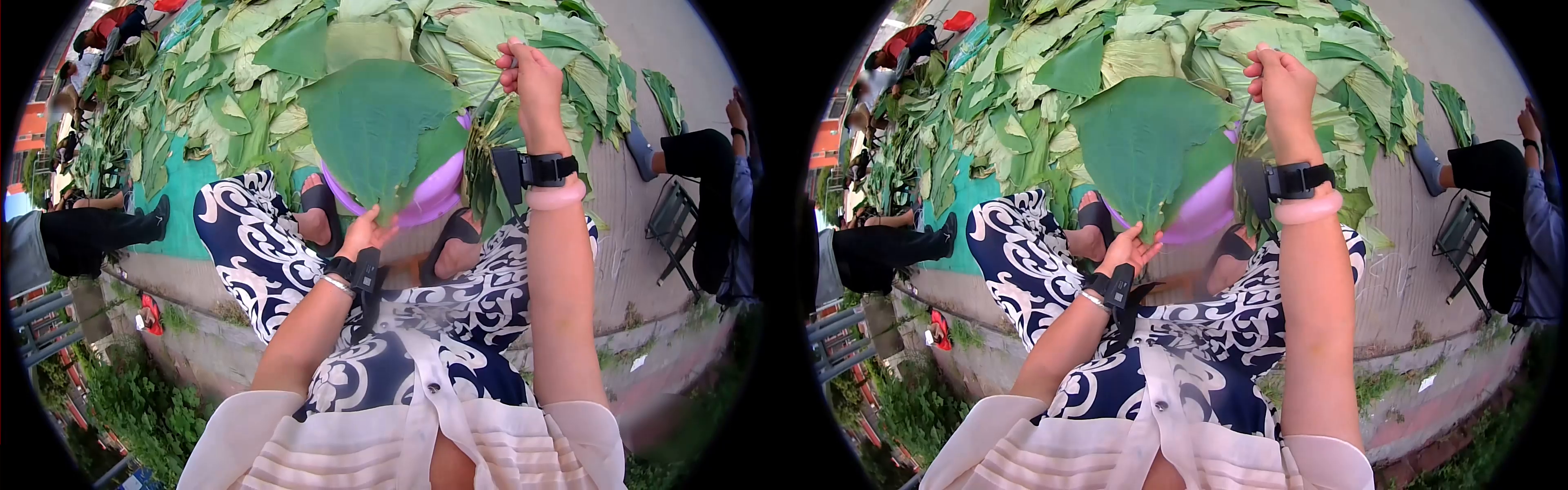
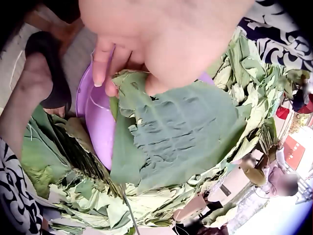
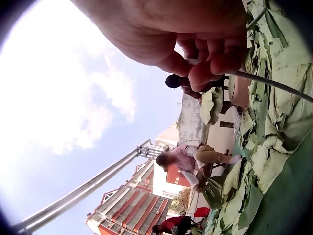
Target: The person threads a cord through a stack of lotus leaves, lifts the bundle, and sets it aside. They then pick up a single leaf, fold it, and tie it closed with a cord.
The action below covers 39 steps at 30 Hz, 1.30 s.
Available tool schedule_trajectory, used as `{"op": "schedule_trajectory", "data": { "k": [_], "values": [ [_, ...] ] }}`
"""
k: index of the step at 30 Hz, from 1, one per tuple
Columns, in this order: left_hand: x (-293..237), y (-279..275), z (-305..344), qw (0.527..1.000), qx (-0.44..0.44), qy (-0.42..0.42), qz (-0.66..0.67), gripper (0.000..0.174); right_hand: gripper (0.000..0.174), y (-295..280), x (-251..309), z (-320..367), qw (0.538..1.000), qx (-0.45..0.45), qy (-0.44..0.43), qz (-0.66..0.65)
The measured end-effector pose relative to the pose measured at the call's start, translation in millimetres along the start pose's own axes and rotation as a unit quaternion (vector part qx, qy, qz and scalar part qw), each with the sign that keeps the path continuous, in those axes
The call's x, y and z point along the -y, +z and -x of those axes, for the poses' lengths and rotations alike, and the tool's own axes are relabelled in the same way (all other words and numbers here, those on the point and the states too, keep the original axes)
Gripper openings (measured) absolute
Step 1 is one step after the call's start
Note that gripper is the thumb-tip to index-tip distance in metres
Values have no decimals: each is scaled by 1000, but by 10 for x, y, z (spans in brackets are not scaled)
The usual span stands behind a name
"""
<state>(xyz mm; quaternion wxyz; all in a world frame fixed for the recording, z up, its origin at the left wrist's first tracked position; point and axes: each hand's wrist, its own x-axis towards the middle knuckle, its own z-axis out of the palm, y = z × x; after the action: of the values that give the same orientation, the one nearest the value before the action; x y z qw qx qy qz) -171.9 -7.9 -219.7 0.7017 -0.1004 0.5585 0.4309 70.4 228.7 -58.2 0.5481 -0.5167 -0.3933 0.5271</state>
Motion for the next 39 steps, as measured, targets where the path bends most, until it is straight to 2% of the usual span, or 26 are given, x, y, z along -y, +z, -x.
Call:
{"op": "schedule_trajectory", "data": {
  "k": [6,15,19,20,22,23,26,28,29,32,35,38,39],
  "values": [
    [68,-216,-432,982,-54,-48,-173,32,25,30,1,-6,1000,1,5,15],
    [107,-171,-466,968,-147,-10,-203,35,26,43,4,-1,1000,8,9,25],
    [-19,34,-147,923,-215,14,-318,41,25,28,-12,-15,1000,17,13,17],
    [-5,6,-216,894,-254,105,-354,41,25,18,-6,-21,1000,22,16,16],
    [3,85,-221,806,-322,280,-410,42,25,14,17,-15,999,41,11,25],
    [-9,139,-248,799,-298,327,-407,36,25,13,22,-4,998,51,10,30],
    [-271,752,7,910,-89,302,-269,28,24,21,58,33,996,85,3,26],
    [-368,1114,35,910,-28,306,-278,24,26,32,87,52,994,106,10,24],
    [-388,1254,-6,909,3,307,-283,22,26,30,93,56,993,120,12,21],
    [-390,1531,-245,865,73,309,-390,22,28,7,115,91,990,141,7,26],
    [-277,1752,-479,822,64,321,-466,25,28,-39,129,106,990,140,12,24],
    [-77,1891,-751,804,32,380,-455,30,28,-97,204,145,992,125,13,21],
    [-31,1947,-794,785,15,403,-471,38,28,-127,229,154,992,123,8,20]
  ]
}}
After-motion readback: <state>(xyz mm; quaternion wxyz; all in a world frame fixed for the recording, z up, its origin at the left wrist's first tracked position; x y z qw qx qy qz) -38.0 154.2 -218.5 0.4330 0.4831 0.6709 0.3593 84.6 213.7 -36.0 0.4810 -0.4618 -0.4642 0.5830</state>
